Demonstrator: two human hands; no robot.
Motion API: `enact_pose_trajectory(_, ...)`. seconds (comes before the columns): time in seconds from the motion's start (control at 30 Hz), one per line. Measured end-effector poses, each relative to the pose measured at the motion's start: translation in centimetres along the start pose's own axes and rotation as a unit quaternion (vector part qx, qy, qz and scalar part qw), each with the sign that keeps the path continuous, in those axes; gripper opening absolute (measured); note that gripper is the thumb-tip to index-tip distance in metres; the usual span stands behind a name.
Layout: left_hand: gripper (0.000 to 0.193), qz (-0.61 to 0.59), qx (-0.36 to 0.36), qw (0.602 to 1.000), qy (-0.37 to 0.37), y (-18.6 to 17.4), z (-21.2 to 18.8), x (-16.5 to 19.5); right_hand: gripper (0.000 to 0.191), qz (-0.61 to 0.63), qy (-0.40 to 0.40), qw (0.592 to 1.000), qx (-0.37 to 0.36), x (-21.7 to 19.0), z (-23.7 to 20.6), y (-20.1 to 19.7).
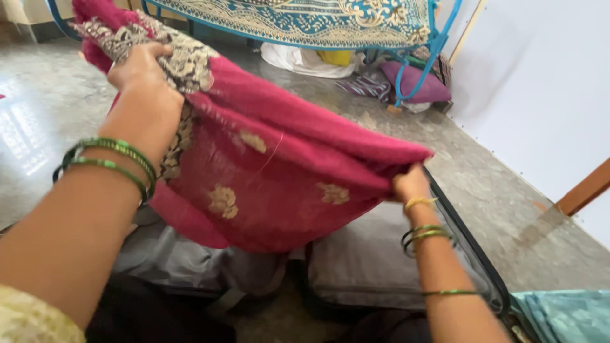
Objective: The person sits on the floor with an open suitcase and rearranges folded traditional garments. They lift each folded outfit out, smooth and refold it on their lap, set it aside, and place it back into the suitcase, also repositioning a small container and a fabric pouch inside.
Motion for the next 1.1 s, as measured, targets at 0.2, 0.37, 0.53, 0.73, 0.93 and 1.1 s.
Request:
enact_pose_trajectory(0.2,0.049,0.21,-0.14,0.961,0.114,3.7,0.0,3.3,0.043,-0.104,-0.127,0.94,0.299,-3.6,8.3,-16.0)
enact_pose_trajectory(0.37,0.053,0.399,-0.353,0.809,0.249,4.8,-6.0,4.2,0.053,0.302,-0.171,0.915,0.205,-3.6,7.4,-26.3)
enact_pose_trajectory(0.53,0.045,0.347,-0.364,0.844,0.185,5.5,-8.8,0.0,0.03,-0.033,-0.007,0.992,0.118,-0.6,10.4,-25.3)
enact_pose_trajectory(0.73,0.038,0.029,-0.183,0.966,-0.178,6.1,-8.1,-12.2,0.041,0.187,0.021,0.982,-0.035,4.8,11.9,-18.0)
enact_pose_trajectory(0.93,0.033,-0.202,-0.217,0.91,-0.292,12.4,-9.6,-16.0,0.068,0.393,-0.21,0.893,0.068,1.0,7.4,-27.1)
enact_pose_trajectory(1.1,0.045,-0.223,-0.279,0.876,-0.323,5.3,-15.6,-18.2,0.049,0.316,-0.227,0.891,0.233,8.7,-2.3,-26.4)
Point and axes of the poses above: each hand's wrist, its own z-axis towards the middle knuckle, its own y-axis out of the palm, x = y × z, the point moved 8 cm from there along z, towards the middle knuckle, and after that the axes turned 10 degrees about -z, right-handed, at the moved point
